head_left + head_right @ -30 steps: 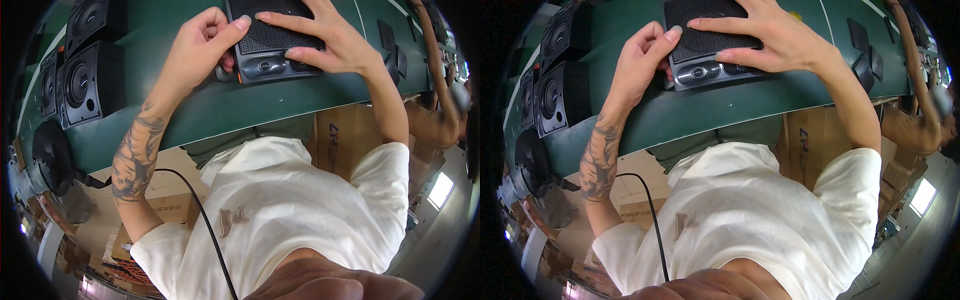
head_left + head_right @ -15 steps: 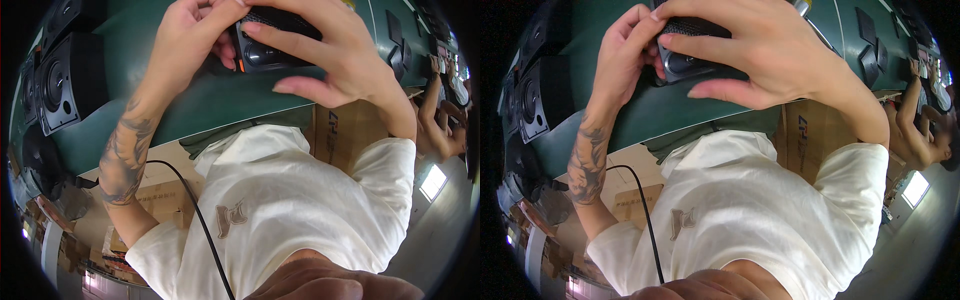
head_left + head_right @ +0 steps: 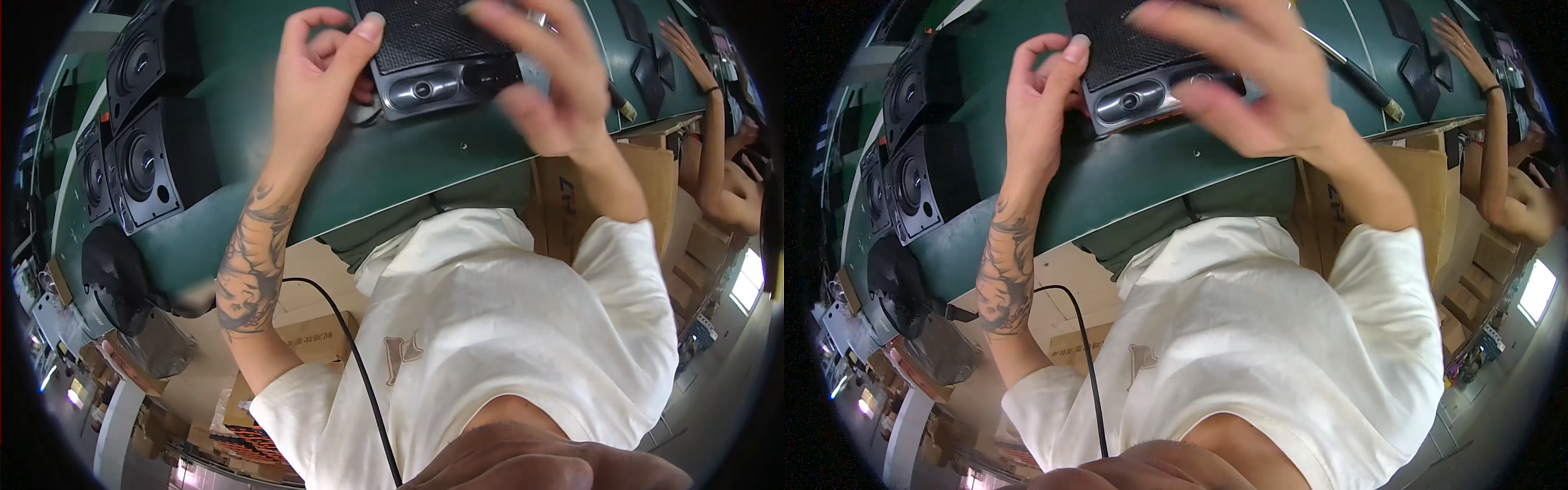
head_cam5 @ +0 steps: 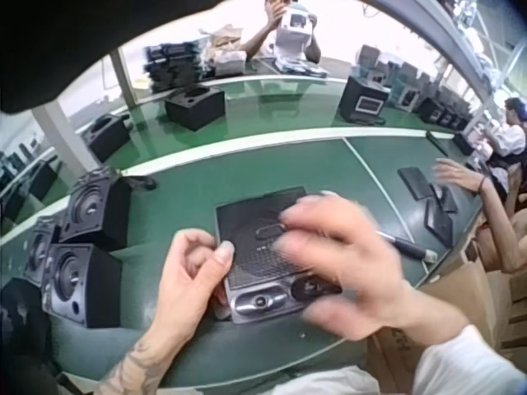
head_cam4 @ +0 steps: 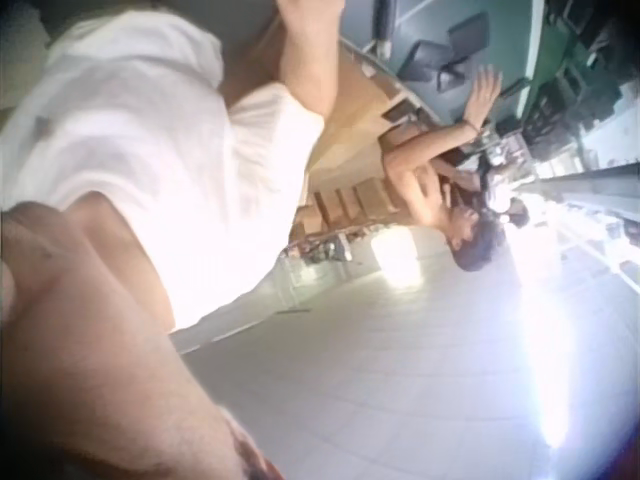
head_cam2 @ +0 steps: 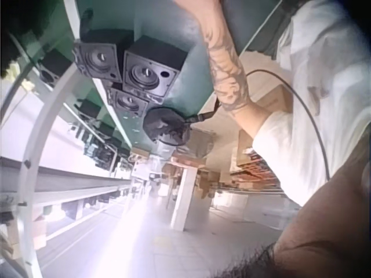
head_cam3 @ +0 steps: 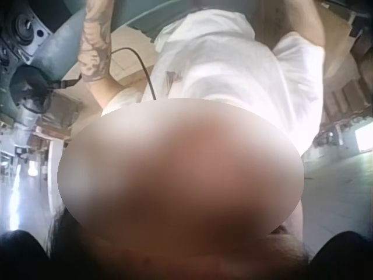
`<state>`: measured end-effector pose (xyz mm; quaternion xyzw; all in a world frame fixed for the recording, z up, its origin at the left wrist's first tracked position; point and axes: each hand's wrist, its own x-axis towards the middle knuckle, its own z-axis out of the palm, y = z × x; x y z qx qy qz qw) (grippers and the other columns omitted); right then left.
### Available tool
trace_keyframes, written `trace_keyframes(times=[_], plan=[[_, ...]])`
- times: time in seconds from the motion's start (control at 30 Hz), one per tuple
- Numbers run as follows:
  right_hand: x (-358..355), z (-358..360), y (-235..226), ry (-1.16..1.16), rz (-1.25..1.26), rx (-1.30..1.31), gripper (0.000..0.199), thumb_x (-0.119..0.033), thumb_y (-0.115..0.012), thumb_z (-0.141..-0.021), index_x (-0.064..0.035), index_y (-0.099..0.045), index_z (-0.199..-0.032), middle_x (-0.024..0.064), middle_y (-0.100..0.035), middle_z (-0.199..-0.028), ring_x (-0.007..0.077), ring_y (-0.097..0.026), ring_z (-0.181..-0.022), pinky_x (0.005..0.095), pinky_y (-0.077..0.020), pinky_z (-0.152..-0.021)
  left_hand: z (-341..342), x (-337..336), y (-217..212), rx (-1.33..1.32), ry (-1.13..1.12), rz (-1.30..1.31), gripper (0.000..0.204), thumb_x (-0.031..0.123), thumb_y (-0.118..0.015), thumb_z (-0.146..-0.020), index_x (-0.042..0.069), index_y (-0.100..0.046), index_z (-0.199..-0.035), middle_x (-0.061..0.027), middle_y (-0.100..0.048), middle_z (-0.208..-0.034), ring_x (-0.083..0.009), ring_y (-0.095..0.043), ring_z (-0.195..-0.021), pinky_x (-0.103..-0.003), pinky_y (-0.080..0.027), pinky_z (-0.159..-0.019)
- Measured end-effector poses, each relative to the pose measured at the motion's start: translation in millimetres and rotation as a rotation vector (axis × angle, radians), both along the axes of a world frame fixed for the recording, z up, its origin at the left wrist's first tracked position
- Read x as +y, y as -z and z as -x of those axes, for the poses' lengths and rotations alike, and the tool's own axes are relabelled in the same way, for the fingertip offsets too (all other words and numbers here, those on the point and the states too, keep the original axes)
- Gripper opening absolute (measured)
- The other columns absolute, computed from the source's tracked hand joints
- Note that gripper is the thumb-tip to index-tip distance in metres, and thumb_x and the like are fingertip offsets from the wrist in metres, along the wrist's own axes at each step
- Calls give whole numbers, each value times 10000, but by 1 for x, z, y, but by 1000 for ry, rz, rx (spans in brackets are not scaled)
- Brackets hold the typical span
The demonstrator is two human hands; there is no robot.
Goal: The person assembles small black speaker units on a green workbench. They place a mesh grille onto the speaker casing, align it, and use a rubber mallet to tap the edges into place. The person repeats this process for multiple units, handling them one at a time and occasionally inspecting the fit.
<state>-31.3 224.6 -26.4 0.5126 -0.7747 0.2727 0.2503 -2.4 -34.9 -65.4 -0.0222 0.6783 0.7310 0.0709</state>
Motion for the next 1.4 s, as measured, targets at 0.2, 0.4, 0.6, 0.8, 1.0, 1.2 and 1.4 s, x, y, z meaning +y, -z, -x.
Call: trace_keyframes(times=[0.2, 0.4, 0.6, 0.8, 1.0, 1.2, 1.4], plan=[[-3, -47, 16, 402, 352, -503, 409, -45, -688, -937, 71, -607, -1321, 195, -591, -1307, 270, -589, -1201, 339, -460, -1029, 2, 5, 20, 432, -32, 194, 547, 307, -565, -1068, -24, -456, -1489, -203, -428, -1535, -259, -444, -1390, -375, -332, -1153], [-2, -40, 29, 257, 640, -799, 323, 65, -656, -953, 78, -629, -1275, 103, -598, -1189, 172, -591, -1132, 289, -463, -1009, 8, -1, 1, 496, 122, 476, 543, 317, -474, -1100, -4, -451, -1538, -187, -333, -1648, -271, -267, -1546, -360, -189, -1237], [-9, -39, 40, 200, 948, -1039, 338, 31, -708, -954, 71, -651, -1284, 65, -663, -1145, 119, -625, -1030, 232, -502, -896, 9, 3, 7, 527, 96, 457, 553, 353, -402, -1123, -11, -446, -1538, -178, -344, -1643, -263, -273, -1542, -345, -181, -1239], [-12, -38, 47, 237, 895, -888, 308, -23, -717, -969, 59, -673, -1263, 50, -666, -1120, 93, -615, -973, 210, -493, -861, 13, 5, 8, 515, 71, 422, 572, 385, -364, -1134, -14, -458, -1532, -168, -368, -1630, -252, -285, -1533, -339, -174, -1244], [-12, -32, 51, 253, 862, -844, 293, -57, -712, -983, 46, -679, -1256, 36, -666, -1103, 67, -585, -925, 192, -468, -822, 6, 18, 5, 476, -1, 359, 493, 306, -468, -1114, 0, -515, -1497, -135, -432, -1598, -222, -299, -1524, -332, -180, -1238], [-11, -32, 57, 184, 1021, -1085, 371, -95, -694, -1001, 29, -613, -1341, 34, -649, -1160, 77, -576, -1001, 209, -457, -890, 12, 6, 13, 486, 41, 367, 469, 270, -484, -1106, 2, -526, -1489, -118, -462, -1579, -217, -283, -1531, -342, -181, -1239], [-16, -32, 50, 106, 1086, -1174, 450, -72, -664, -1007, 27, -526, -1424, 97, -579, -1351, 147, -541, -1224, 280, -418, -1061, 10, 11, 11, 525, 146, 276, 782, 380, -679, -974, -25, -376, -1571, -149, -321, -1635, -265, -242, -1545, -373, -193, -1244]])
